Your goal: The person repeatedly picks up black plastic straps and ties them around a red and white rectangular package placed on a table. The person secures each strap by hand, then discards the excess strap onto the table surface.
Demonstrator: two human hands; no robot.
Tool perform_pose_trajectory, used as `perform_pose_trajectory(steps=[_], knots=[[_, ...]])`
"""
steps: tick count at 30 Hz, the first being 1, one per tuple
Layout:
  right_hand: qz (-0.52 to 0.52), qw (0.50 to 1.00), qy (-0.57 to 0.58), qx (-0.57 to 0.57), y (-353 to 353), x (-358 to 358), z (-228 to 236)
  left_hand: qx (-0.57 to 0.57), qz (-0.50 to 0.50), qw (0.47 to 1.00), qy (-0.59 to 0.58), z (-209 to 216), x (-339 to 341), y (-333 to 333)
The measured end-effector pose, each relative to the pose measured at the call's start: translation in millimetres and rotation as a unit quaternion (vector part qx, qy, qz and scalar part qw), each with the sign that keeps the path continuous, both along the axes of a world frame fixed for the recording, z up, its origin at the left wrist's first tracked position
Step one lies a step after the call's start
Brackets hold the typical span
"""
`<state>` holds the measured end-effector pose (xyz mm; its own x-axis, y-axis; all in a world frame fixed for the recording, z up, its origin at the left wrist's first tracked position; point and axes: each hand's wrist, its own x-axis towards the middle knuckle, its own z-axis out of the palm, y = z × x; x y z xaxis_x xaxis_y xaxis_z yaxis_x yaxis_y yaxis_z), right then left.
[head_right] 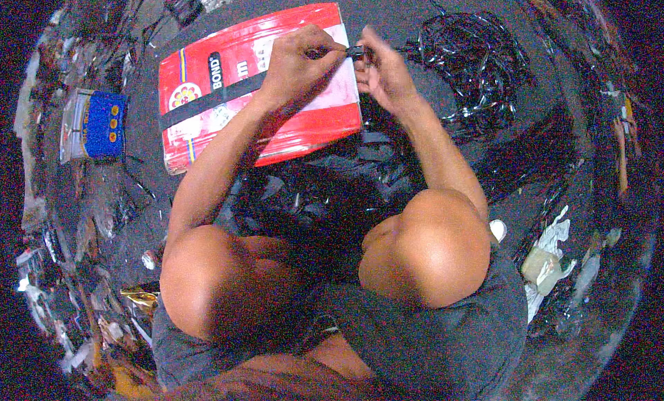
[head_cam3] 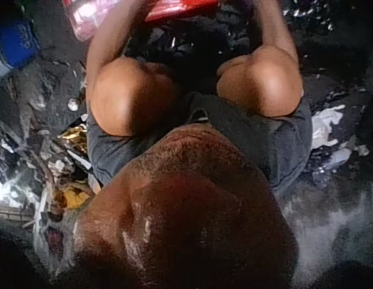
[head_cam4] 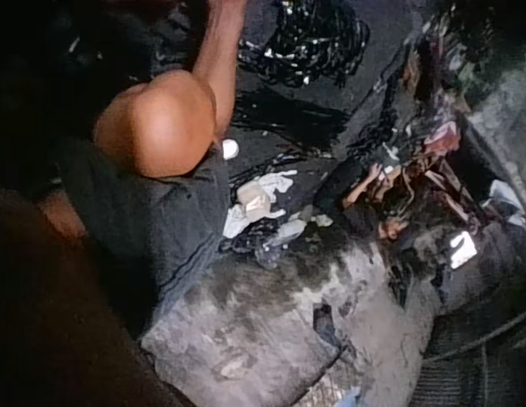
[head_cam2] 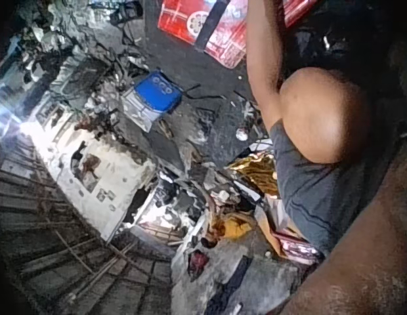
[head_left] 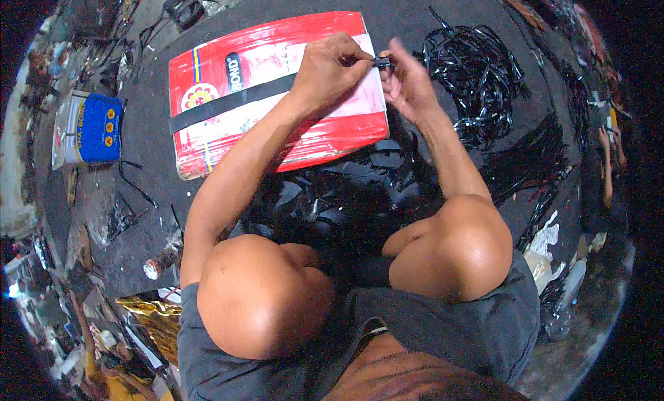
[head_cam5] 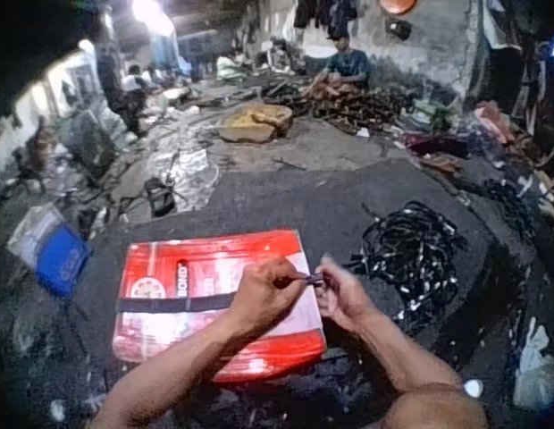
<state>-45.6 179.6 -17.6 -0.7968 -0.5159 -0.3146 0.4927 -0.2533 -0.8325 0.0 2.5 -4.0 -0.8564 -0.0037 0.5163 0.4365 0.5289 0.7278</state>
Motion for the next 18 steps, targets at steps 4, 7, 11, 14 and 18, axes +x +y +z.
perform_pose_trajectory(steps=[4,7,11,14,18], knots=[[-0.082,0.870,0.360,0.327,-15,-34,8,-0.008,0.001,1.000,-0.011,4,2,1],[-0.121,0.747,0.488,0.434,-32,-35,15,-0.009,0.006,1.000,-0.022,3,2,-4],[-0.147,0.801,0.436,0.382,-24,-41,-26,-0.023,0.015,1.000,-0.015,5,3,-1],[-0.160,0.796,0.421,0.405,-15,-50,-65,-0.003,0.010,1.000,-0.027,4,5,-1],[-0.158,0.722,0.445,0.506,22,-48,-136,-0.037,0.013,0.999,-0.003,8,4,-2]])
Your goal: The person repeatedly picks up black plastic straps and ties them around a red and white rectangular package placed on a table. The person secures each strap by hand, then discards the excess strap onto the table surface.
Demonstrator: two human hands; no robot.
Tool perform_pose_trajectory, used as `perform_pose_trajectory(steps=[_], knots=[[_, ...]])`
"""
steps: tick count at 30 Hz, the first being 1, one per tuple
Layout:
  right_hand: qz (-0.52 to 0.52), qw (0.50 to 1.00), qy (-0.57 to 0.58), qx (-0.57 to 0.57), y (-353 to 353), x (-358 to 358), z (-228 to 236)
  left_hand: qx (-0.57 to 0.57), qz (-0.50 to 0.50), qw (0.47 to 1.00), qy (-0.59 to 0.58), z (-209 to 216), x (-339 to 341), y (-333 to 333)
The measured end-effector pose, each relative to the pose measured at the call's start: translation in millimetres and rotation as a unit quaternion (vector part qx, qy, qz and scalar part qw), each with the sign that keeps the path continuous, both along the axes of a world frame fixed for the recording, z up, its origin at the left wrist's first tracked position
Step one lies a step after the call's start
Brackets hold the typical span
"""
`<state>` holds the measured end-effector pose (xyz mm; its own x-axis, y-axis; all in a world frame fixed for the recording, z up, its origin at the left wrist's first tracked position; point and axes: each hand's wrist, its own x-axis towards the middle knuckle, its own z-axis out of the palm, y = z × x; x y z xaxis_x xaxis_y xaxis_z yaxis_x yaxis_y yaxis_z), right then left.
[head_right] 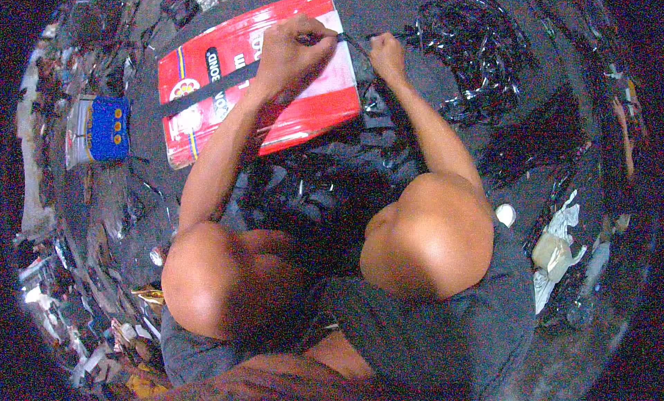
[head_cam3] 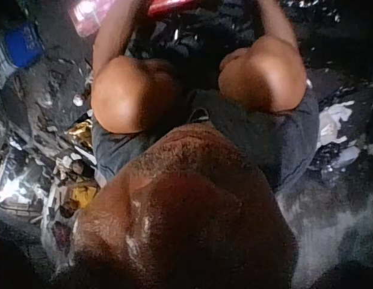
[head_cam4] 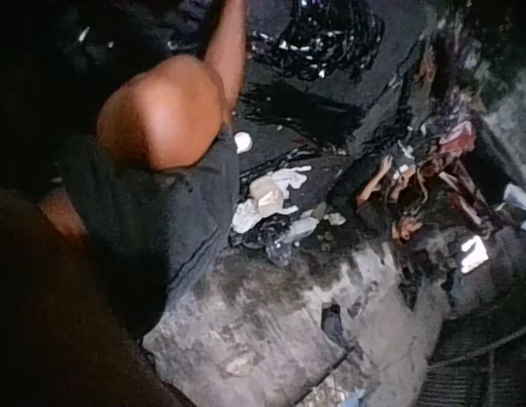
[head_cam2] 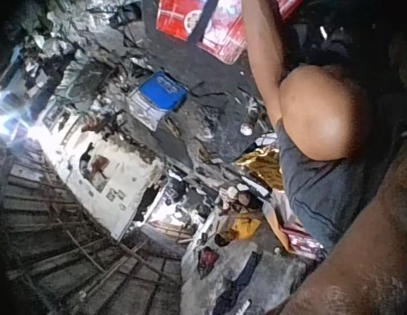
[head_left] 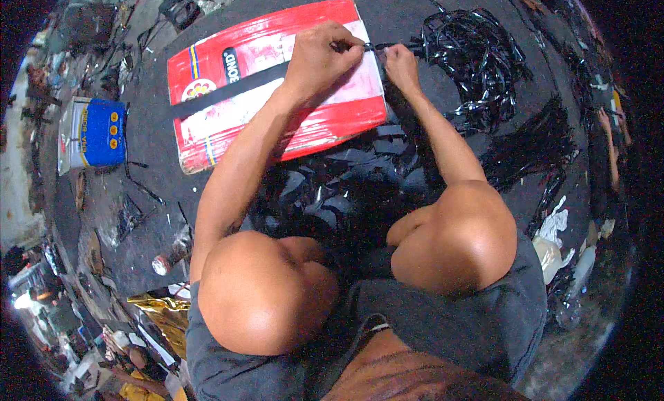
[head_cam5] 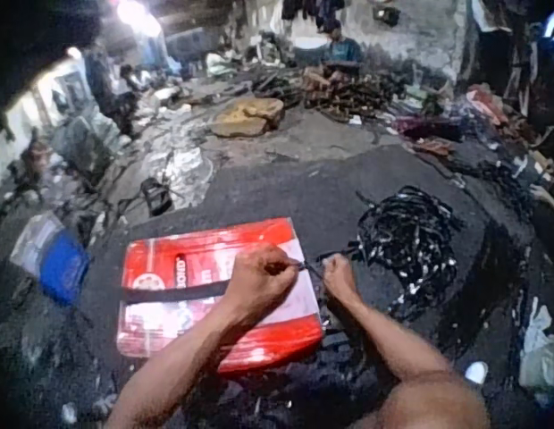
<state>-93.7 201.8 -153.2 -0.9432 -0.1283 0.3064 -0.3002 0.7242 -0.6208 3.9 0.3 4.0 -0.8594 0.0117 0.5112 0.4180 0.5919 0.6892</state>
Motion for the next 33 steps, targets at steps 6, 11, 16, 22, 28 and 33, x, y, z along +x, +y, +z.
perform_pose_trajectory(steps=[6,11,16,22,28,33], knots=[[-0.122,0.962,-0.154,0.191,45,-10,-12,0.020,-0.013,1.000,0.012,-4,-9,-7],[0.035,0.982,-0.075,-0.170,45,-48,52,0.043,-0.019,0.999,0.010,-13,-8,1],[0.115,0.977,0.110,-0.143,-61,20,130,0.034,-0.008,0.999,-0.008,-9,-3,-7],[0.089,0.982,-0.053,-0.157,-25,-17,32,0.040,-0.027,0.999,-0.016,-6,-7,1],[0.029,0.995,-0.084,-0.045,23,-24,-42,0.051,-0.028,0.998,-0.003,-5,-10,5],[0.022,0.989,-0.111,0.097,22,-4,-45,0.028,-0.008,0.999,-0.020,-12,-4,-9]])
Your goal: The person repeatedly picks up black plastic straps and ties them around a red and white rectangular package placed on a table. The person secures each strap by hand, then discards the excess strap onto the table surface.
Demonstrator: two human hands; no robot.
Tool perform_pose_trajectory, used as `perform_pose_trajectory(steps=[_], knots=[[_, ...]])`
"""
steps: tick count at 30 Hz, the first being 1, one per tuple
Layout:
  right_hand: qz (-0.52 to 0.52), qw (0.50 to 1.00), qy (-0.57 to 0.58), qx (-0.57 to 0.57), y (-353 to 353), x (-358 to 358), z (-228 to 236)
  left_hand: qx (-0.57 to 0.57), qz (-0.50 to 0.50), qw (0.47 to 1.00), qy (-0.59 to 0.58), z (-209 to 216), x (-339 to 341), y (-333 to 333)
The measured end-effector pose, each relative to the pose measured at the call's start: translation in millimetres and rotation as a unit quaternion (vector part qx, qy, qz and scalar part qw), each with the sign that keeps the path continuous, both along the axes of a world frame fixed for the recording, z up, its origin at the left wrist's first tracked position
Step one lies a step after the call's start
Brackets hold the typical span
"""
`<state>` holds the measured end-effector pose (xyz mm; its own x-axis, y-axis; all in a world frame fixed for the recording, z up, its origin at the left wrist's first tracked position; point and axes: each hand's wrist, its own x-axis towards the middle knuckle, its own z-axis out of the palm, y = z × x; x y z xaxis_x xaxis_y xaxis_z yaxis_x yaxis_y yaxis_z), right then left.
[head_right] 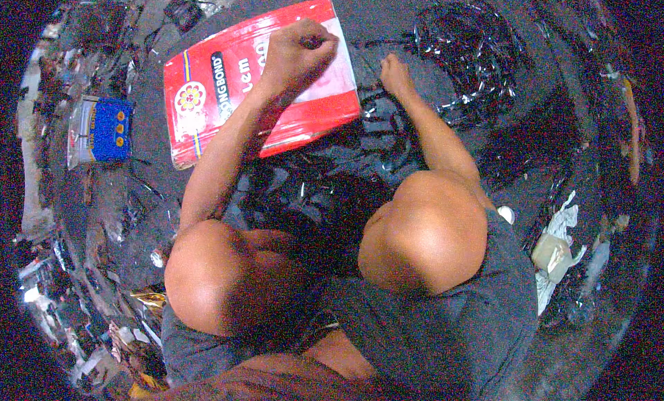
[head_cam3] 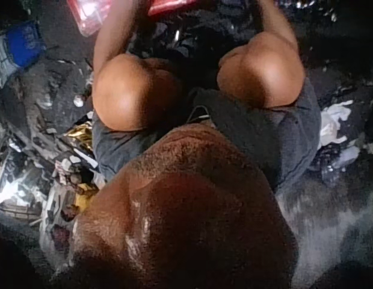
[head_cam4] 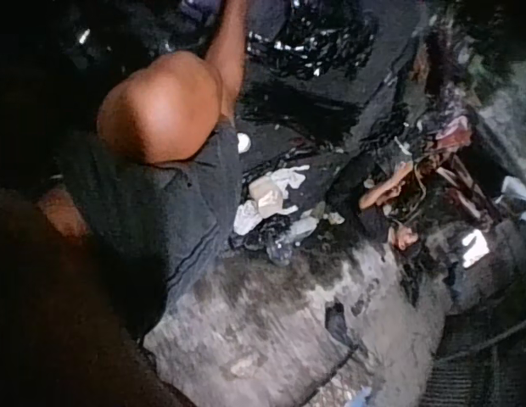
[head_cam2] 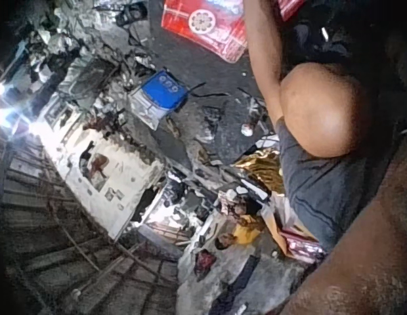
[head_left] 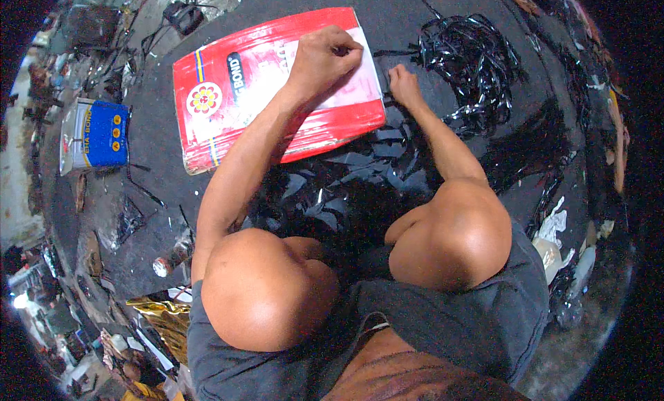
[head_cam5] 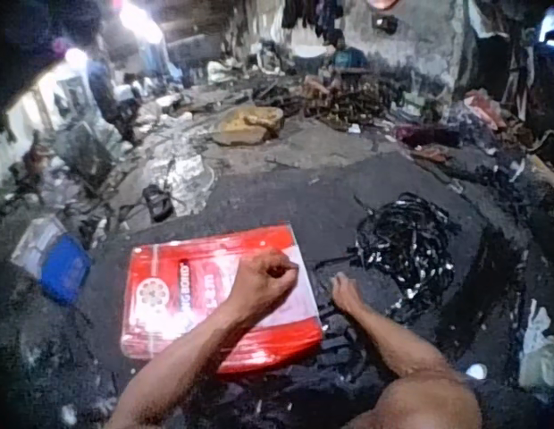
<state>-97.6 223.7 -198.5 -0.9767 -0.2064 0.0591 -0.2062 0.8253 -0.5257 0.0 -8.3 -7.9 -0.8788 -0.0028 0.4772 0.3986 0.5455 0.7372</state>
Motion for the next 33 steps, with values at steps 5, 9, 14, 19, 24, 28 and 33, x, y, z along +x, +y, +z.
perform_pose_trajectory(steps=[5,9,14,19,24,28,33], knots=[[0.054,0.998,0.025,-0.022,11,4,19,-0.040,-0.034,0.997,0.048,6,7,0],[-0.062,0.973,0.057,0.213,33,12,109,0.003,-0.022,0.995,0.093,10,21,3],[0.242,0.940,0.146,-0.191,-7,82,259,0.157,-0.105,0.979,0.074,58,40,50],[0.107,0.928,0.235,-0.268,-8,106,310,0.286,-0.196,0.898,-0.271,86,88,61],[0.064,0.952,0.154,-0.257,21,74,269,0.210,-0.102,0.904,-0.358,43,149,17],[0.054,0.962,0.124,-0.236,30,64,258,0.272,-0.077,0.869,-0.405,18,186,6],[0.071,0.974,0.137,-0.168,36,54,251,0.284,-0.058,0.879,-0.379,5,195,21]])
